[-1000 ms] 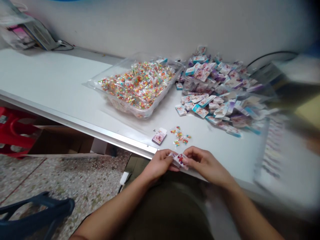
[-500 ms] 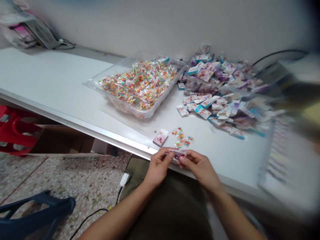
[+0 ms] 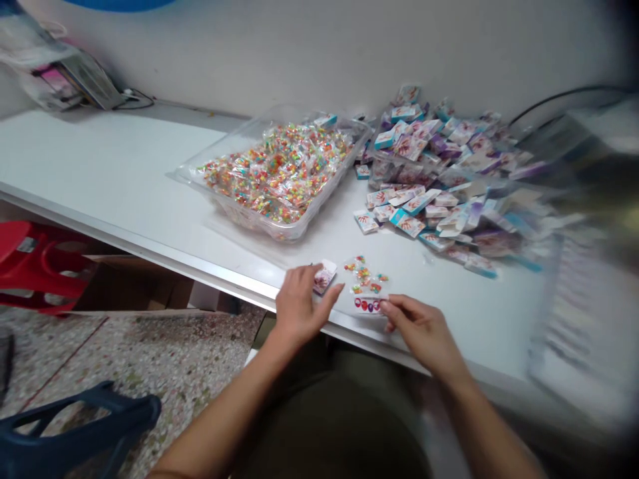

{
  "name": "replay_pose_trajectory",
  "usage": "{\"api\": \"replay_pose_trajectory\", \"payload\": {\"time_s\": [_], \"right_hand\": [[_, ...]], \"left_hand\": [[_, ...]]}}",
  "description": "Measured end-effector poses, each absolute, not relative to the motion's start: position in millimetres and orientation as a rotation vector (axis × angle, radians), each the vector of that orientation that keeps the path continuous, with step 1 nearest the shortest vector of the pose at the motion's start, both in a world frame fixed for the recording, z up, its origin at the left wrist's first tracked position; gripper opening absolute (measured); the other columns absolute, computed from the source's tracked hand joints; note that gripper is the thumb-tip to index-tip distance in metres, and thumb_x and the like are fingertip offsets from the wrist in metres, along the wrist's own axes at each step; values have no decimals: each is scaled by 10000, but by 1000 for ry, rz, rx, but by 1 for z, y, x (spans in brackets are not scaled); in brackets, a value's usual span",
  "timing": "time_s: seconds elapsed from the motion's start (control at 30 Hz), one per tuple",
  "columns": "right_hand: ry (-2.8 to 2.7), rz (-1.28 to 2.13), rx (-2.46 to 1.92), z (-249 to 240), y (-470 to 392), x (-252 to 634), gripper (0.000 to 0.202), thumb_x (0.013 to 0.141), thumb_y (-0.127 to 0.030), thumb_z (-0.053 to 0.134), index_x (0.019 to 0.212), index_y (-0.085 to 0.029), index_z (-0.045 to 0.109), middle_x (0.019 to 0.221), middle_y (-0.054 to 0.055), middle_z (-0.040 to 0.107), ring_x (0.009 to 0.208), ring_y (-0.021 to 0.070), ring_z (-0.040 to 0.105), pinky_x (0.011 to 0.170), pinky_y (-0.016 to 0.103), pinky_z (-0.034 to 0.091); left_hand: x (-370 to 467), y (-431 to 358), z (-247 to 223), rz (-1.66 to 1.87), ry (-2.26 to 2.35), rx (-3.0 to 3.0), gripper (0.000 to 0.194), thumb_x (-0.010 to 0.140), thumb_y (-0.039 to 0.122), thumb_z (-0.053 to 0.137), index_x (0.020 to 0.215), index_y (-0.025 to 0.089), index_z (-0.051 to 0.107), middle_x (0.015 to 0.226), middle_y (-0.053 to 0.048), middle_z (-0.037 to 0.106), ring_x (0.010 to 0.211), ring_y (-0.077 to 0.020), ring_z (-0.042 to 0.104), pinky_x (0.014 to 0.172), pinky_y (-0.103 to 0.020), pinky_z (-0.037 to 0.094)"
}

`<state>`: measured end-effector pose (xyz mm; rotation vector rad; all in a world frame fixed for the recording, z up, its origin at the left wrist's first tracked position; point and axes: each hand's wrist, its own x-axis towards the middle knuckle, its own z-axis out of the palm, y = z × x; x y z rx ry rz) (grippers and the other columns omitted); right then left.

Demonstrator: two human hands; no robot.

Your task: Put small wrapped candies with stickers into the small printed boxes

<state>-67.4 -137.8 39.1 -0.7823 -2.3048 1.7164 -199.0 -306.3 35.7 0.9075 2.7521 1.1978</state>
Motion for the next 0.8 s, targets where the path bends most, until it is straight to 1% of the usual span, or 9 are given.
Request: {"api": "replay_pose_trajectory", "payload": {"time_s": [0.03, 0.07, 0.13, 0.17, 0.23, 0.3, 0.47, 0.63, 0.8], "right_hand": [[-2300, 1685, -800, 38, -134, -68, 291, 835, -454, 629, 882, -180, 715, 608, -17, 604, 595, 134, 552, 617, 260, 435], [-2297, 1662, -812, 38, -130, -68, 290, 834, -454, 630, 874, -180, 715, 597, -18, 601, 593, 135, 552, 614, 260, 433], [-2270, 1629, -836, 40, -126, -70, 286, 828, -453, 638, 871, -179, 710, 581, -20, 596, 590, 136, 557, 601, 258, 434], [-2238, 1621, -847, 42, -125, -72, 285, 819, -451, 648, 876, -178, 706, 578, -21, 599, 584, 136, 561, 593, 256, 438], [-2139, 1612, -859, 47, -124, -77, 284, 796, -441, 675, 889, -174, 694, 588, -19, 614, 572, 134, 572, 586, 256, 453], [-2032, 1603, -850, 53, -127, -84, 288, 774, -431, 697, 895, -170, 682, 614, -13, 635, 562, 132, 582, 584, 260, 470], [-2093, 1547, -752, 57, -139, -98, 281, 808, -437, 655, 904, -174, 674, 688, 19, 682, 587, 148, 605, 593, 275, 482], [-2585, 1208, -513, 63, -136, -95, 207, 880, -388, 557, 889, -224, 682, 843, 34, 734, 726, 185, 647, 688, 294, 462], [-2929, 804, -545, 75, -129, -100, 152, 827, -376, 594, 775, -236, 624, 743, 10, 703, 653, 184, 616, 585, 275, 359]], "left_hand": [[-208, -304, 36, 974, 2865, 940, 540, 818, 540, 621, 1193, 154, 582, 1122, -149, 631, 1055, -300, 555, 893, -423, 461], [-215, -302, 36, 758, 2904, 981, 562, 797, 538, 645, 1196, 149, 574, 1104, -156, 629, 1050, -316, 550, 885, -437, 463], [-224, -298, 35, 466, 2863, 1064, 440, 821, 436, 636, 1156, 155, 582, 1021, -143, 631, 996, -313, 561, 847, -433, 474], [-224, -297, 35, 424, 2826, 1093, 353, 842, 355, 606, 1140, 165, 584, 988, -129, 623, 968, -297, 567, 829, -419, 480], [-220, -295, 35, 508, 2754, 1123, 295, 846, 208, 546, 1140, 189, 572, 980, -104, 595, 927, -259, 575, 812, -387, 488], [-210, -295, 34, 708, 2670, 1116, 348, 815, 145, 538, 1157, 205, 554, 1017, -87, 561, 908, -226, 579, 811, -362, 496], [-185, -294, 27, 1111, 2587, 1085, 485, 780, 105, 536, 1252, 192, 473, 1108, -94, 518, 958, -211, 579, 851, -362, 511], [-171, -292, 12, 1269, 2637, 1279, 510, 815, 64, 458, 1310, 179, 423, 1152, -124, 497, 1030, -224, 560, 861, -372, 522], [-162, -289, 1, 1315, 2624, 1483, 457, 864, 69, 412, 1311, 156, 446, 1115, -131, 497, 1011, -213, 557, 848, -347, 534]]}}
